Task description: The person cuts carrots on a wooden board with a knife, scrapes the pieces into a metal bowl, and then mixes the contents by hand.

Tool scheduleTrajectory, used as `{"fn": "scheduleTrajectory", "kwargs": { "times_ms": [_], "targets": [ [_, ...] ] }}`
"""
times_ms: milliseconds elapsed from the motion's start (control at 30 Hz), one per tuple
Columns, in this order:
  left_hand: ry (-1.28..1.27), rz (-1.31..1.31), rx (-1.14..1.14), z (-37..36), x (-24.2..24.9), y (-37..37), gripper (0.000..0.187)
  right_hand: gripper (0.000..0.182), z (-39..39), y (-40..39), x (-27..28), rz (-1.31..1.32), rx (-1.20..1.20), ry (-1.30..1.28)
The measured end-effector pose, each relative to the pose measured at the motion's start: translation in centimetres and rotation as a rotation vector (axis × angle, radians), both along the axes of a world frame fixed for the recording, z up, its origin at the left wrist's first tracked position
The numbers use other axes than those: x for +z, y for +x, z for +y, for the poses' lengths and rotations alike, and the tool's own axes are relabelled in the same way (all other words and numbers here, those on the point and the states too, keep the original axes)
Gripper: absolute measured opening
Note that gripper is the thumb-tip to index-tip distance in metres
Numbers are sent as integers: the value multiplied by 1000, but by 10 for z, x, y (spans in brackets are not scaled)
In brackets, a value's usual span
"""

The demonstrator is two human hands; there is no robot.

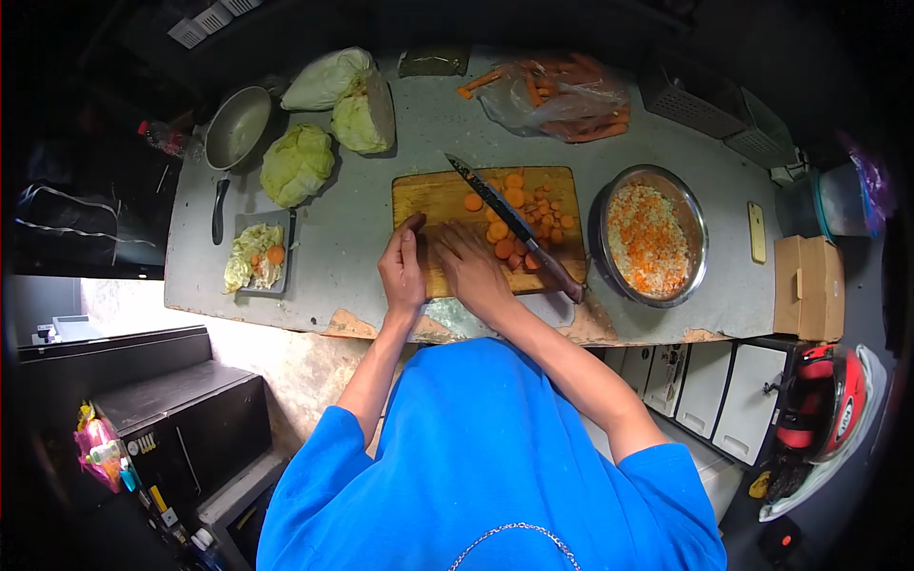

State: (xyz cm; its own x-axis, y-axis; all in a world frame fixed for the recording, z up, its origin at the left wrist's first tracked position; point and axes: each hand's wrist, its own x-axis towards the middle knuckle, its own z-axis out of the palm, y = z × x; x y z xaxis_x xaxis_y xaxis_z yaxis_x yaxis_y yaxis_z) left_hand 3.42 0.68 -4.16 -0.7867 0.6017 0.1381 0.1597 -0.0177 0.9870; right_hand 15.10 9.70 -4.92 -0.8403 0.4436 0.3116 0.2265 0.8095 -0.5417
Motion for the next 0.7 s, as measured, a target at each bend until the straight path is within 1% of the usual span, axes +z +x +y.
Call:
{"fn": "scheduleTrajectory", "kwargs": {
  "times_ms": [200,267,300,367,500,567,600,633,667,700],
  "targets": [
    [-1,-31,12,1,2,0,41,37,7,17,8,-61,52,-8],
    [14,-31,7,2,-1,-1,41,38,15,21,7,-49,120,63],
    [32,-29,10,2,-3,-1,40,38,17,22,10,-53,109,61],
    [28,-39,1,2,-3,-1,39,40,24,26,18,-91,165,68],
    [19,-45,-15,3,-1,1,36,39,23,20,11,-50,75,56],
    [-15,-37,-35,3,-4,1,34,34,23,15,11,61,-78,-234],
    [-52,-30,-52,2,-6,1,32,34,23,11,22,60,-77,-237],
    [-55,-31,-53,2,0,3,32,30,24,7,43,71,-212,-549],
    [-120,-2,-81,3,6,6,30,27,27,4,54,81,-350,-862],
    [-182,29,-112,5,10,8,29,27,32,4,52,83,-356,-865]
  ]
}}
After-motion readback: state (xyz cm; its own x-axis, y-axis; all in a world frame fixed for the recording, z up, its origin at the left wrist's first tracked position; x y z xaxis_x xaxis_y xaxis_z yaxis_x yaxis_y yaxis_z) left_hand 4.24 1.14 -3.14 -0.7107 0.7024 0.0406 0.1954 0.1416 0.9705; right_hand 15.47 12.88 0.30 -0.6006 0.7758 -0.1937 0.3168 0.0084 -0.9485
